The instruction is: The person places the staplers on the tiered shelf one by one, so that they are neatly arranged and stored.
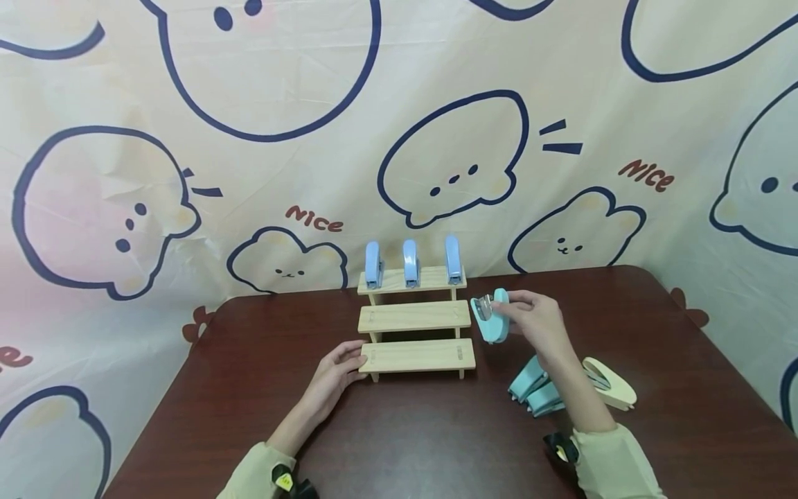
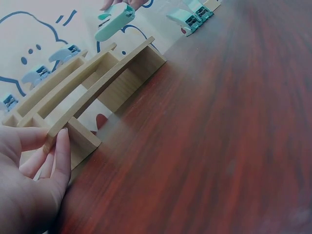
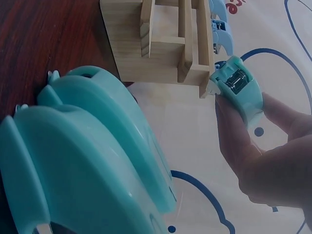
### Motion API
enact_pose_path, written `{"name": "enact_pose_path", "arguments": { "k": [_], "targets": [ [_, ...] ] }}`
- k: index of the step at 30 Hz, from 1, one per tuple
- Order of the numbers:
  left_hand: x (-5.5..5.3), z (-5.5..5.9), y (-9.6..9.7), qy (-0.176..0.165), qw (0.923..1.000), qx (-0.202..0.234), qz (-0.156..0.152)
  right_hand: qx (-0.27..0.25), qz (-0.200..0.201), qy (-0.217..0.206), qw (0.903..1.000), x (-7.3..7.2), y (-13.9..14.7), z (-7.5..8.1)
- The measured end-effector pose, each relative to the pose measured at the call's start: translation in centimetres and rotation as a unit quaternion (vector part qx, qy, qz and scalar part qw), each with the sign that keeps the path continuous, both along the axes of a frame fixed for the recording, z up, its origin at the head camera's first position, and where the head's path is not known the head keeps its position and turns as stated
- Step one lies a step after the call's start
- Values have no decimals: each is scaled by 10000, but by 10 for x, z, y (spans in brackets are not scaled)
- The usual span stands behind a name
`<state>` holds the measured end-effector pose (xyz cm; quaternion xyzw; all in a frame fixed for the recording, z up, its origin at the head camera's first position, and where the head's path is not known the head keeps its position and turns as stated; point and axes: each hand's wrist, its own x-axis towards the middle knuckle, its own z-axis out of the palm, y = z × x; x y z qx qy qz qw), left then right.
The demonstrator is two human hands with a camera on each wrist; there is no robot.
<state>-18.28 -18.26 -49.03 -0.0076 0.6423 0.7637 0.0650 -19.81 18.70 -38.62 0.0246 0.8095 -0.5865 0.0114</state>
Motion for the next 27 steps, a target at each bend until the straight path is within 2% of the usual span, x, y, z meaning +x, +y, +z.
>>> {"name": "enact_pose_path", "arguments": {
  "k": [8, 27],
  "targets": [
    [-1, 1, 0, -31, 10000, -2, 4, 14, -22, -163, 9999, -1, -8, -2],
    [1, 1, 0, -4, 10000, 29, 20, -103, 4, -183, 9998, -3, -18, -10]
  ]
}}
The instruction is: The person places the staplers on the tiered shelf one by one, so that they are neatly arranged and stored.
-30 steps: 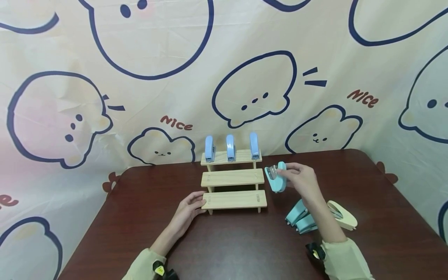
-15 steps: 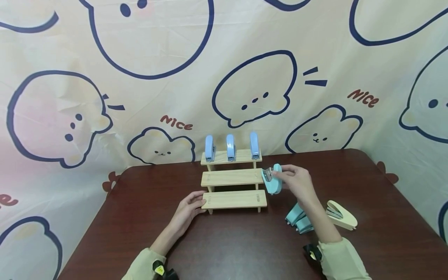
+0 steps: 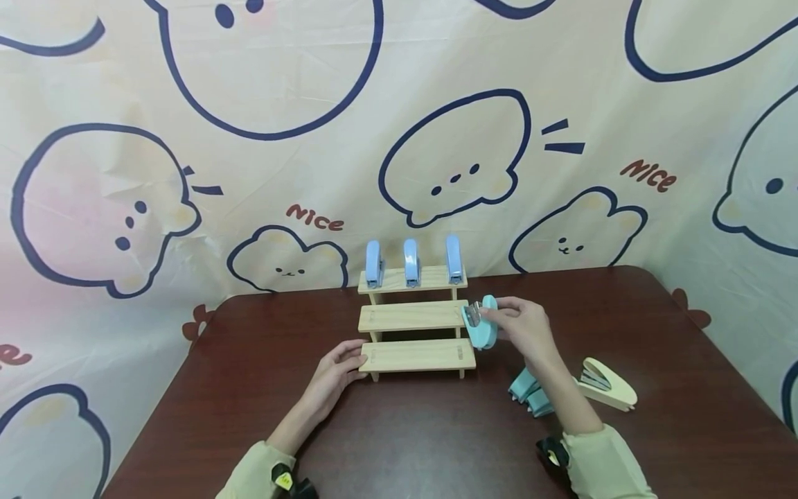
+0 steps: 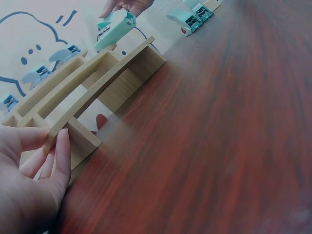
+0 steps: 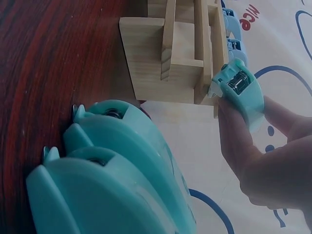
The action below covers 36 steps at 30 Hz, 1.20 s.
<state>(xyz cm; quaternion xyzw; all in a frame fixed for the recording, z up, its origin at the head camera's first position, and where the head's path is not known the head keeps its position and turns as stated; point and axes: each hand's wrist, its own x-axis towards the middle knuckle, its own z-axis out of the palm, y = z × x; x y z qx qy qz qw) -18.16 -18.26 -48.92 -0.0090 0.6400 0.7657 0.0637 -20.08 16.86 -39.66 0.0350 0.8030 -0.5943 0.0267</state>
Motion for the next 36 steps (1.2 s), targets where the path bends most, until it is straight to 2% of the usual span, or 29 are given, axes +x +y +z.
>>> {"name": "enact_pose_path", "arguments": {
  "k": [13, 18, 26, 29, 36],
  "targets": [
    [-2, 2, 2, -11, 10000, -27, 2, 27, -176, 80, 9998, -1, -3, -3],
    [-1, 0, 1, -9, 9999, -108, -32, 334, -412, 312, 9981, -2, -10, -2],
    [0, -1, 0, -20, 10000, -41, -13, 1157, -753, 1005, 9853, -6, -26, 1],
    [-1, 0, 0, -22, 10000, -23, 0, 1316, -834, 1240, 9800, -9, -31, 1],
    [-1, 0, 0, 34, 10000, -45, -58, 1506, -852, 1455, 9741, -14, -36, -4]
  ]
}}
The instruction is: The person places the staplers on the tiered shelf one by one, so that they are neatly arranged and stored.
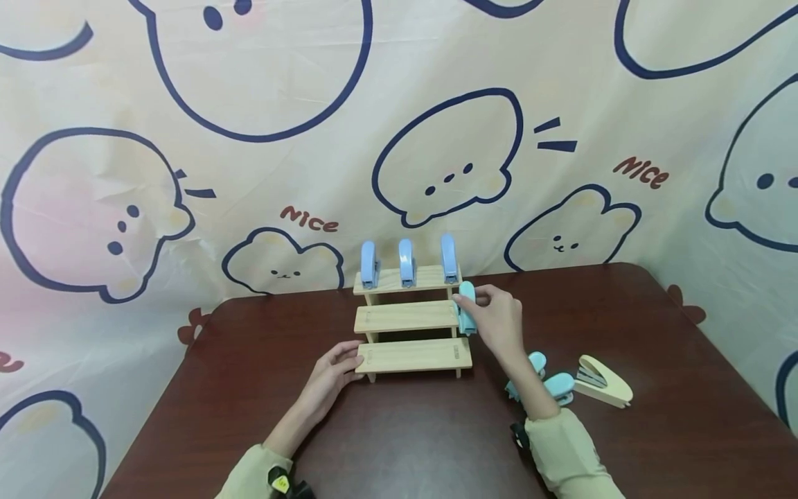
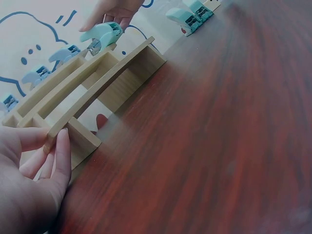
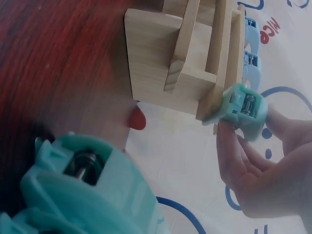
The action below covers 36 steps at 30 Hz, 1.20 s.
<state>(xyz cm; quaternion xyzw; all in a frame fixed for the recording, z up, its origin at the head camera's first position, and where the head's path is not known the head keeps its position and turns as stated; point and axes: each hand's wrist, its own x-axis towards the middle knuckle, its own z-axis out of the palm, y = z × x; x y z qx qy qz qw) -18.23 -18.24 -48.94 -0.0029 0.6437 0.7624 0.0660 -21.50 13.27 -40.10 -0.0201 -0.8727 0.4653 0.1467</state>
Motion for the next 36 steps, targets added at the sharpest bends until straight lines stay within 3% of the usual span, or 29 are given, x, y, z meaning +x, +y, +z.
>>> {"name": "enact_pose_path", "arguments": {
  "k": [8, 21, 36],
  "targets": [
    [-1, 1, 0, -22, 10000, -2, 25, 184, 268, -61, 9995, 1, -7, 1],
    [-1, 1, 1, -79, 9999, 6, 90, 325, 72, 536, 9980, -3, -11, -4],
    [-2, 0, 1, -88, 10000, 11, 38, 122, 88, 545, 9984, -7, -3, -10]
  ]
}}
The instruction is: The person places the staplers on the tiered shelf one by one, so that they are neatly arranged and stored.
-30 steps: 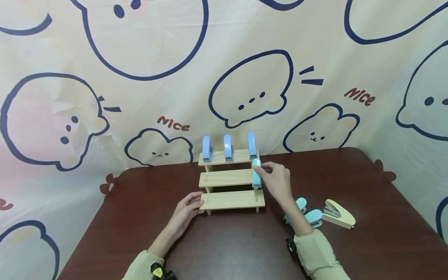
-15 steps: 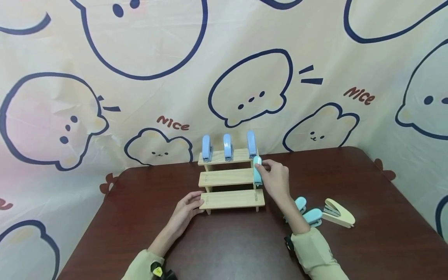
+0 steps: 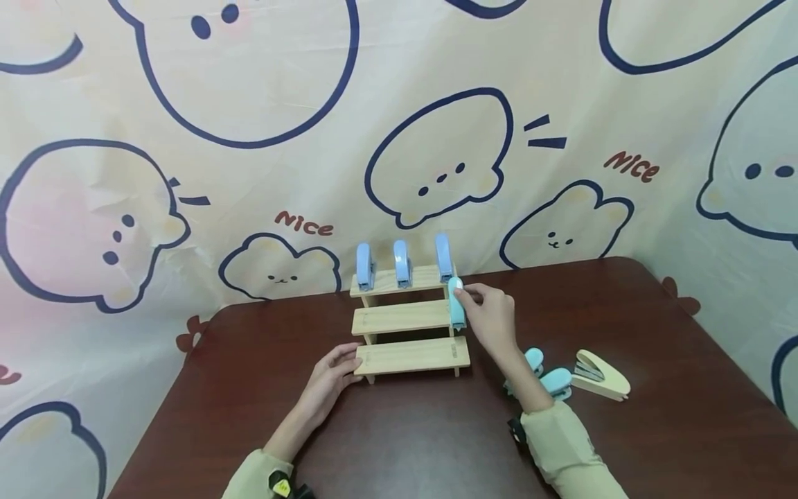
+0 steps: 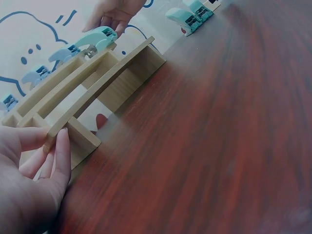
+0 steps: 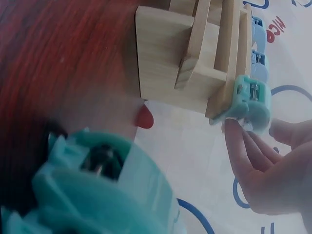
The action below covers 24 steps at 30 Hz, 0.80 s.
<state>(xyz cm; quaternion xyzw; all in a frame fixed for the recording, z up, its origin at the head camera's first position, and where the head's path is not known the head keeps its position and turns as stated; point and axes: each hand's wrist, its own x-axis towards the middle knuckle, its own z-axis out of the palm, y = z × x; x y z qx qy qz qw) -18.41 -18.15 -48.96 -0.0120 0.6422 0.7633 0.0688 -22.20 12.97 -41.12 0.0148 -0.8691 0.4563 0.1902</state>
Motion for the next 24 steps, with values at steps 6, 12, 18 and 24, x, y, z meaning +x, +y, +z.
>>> {"name": "enact_pose_path", "arguments": {
  "k": [6, 12, 18, 24],
  "targets": [
    [1, -3, 0, 13, 10000, 12, -33, -217, -57, -107, 9997, 5, 18, 5],
    [0, 0, 0, 83, 10000, -47, -19, -517, 269, -456, 9973, 10, 52, 14],
    [-1, 0, 0, 30, 10000, -41, 19, -231, 878, -1080, 9900, 15, 90, 16],
    [0, -1, 0, 17, 10000, -36, 27, 177, 1421, -1621, 9763, 17, 117, 14]
  ]
}}
